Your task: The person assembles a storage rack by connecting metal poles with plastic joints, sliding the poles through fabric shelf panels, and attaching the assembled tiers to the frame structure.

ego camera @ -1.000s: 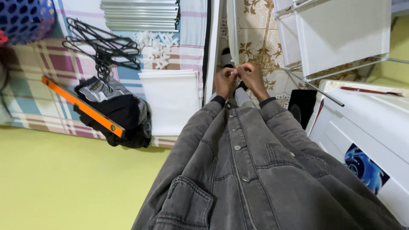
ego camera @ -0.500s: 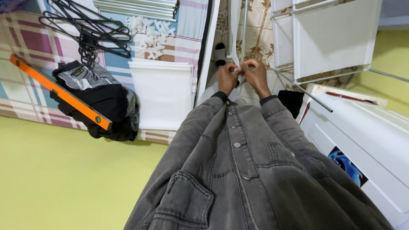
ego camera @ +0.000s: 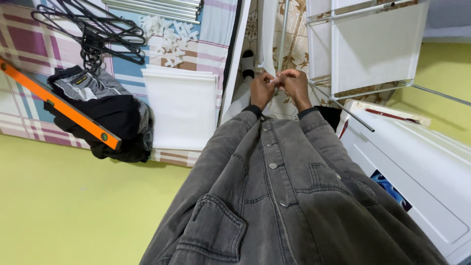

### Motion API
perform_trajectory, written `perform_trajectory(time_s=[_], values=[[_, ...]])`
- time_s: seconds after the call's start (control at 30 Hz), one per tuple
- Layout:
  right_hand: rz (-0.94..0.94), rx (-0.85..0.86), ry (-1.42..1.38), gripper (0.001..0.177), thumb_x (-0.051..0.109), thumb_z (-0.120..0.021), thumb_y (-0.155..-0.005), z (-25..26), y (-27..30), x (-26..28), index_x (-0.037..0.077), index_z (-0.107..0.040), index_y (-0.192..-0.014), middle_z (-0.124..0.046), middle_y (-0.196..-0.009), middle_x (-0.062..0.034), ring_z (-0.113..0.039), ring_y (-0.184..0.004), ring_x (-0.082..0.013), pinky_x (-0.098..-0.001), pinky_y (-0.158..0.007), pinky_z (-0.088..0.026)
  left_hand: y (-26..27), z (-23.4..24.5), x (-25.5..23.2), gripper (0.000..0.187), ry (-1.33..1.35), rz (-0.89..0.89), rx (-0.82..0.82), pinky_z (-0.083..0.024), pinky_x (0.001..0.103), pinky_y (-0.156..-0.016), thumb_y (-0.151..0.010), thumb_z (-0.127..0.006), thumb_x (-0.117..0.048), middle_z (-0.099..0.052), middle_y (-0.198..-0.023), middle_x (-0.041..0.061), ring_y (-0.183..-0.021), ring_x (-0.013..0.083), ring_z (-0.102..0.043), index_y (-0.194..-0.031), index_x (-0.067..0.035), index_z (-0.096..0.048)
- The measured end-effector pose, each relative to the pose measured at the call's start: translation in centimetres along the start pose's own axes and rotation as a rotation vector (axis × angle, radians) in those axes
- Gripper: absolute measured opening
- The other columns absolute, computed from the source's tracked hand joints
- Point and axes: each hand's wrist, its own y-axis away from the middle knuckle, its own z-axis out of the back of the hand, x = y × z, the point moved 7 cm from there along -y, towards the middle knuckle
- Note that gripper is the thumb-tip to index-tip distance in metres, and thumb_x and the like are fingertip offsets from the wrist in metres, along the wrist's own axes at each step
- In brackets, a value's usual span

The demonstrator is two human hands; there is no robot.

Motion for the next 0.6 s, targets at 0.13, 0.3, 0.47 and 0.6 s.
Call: perform_trajectory(time_s=[0.13,0.3,0.47,0.6], values=[[0.016,-0.020,0.071,0.018,0.015,-0.073,-0.095,0.6,-0.8,-0.5,-0.003,-0.075,-0.094,-0.076,-0.087,-0.0134,-0.072,-0.073,-0.0158,-0.0263,-0.060,-0.057,-1.2,-0.6,0.0,0.021,-0.099,-0.027,0.014,-0.055,0.036,-0.064,-0.081,-0.083,-0.018,-0.073,-0.077,0.017,-0.069,0.0267,-0.072,-0.081,0.000,-0.072],[0.205,-0.012,0.279,0.017,0.014,-0.074,-0.090,0.3,-1.6,-0.5,-0.001,-0.077,-0.097,-0.077,-0.090,-0.0091,-0.073,-0.079,-0.0162,-0.0280,-0.069,-0.057,-1.9,0.4,-0.5,0.021,-0.127,-0.160,0.074,-0.056,0.036,-0.069,-0.082,-0.083,-0.022,-0.074,-0.081,0.015,-0.074,0.0268,-0.074,-0.084,-0.003,-0.075],[0.408,0.011,0.179,0.023,0.020,-0.078,-0.090,-1.1,-1.2,-0.9,-0.001,-0.075,-0.100,-0.076,-0.091,-0.0090,-0.072,-0.082,-0.0182,-0.0304,-0.073,-0.057,-1.6,1.7,-0.9,0.016,-0.096,-0.085,0.198,-0.057,0.034,-0.071,-0.086,-0.079,-0.019,-0.077,-0.084,0.013,-0.076,0.0223,-0.075,-0.093,-0.004,-0.077],[0.545,0.025,0.141,0.030,0.026,-0.081,-0.092,-1.4,-0.6,-0.2,-0.002,-0.076,-0.103,-0.072,-0.103,-0.0112,-0.070,-0.093,-0.0193,-0.0315,-0.081,-0.057,-1.4,2.9,-2.6,0.016,-0.117,-0.158,0.221,-0.058,0.035,-0.069,-0.088,-0.079,-0.014,-0.076,-0.085,0.014,-0.075,0.0202,-0.073,-0.098,-0.003,-0.076]])
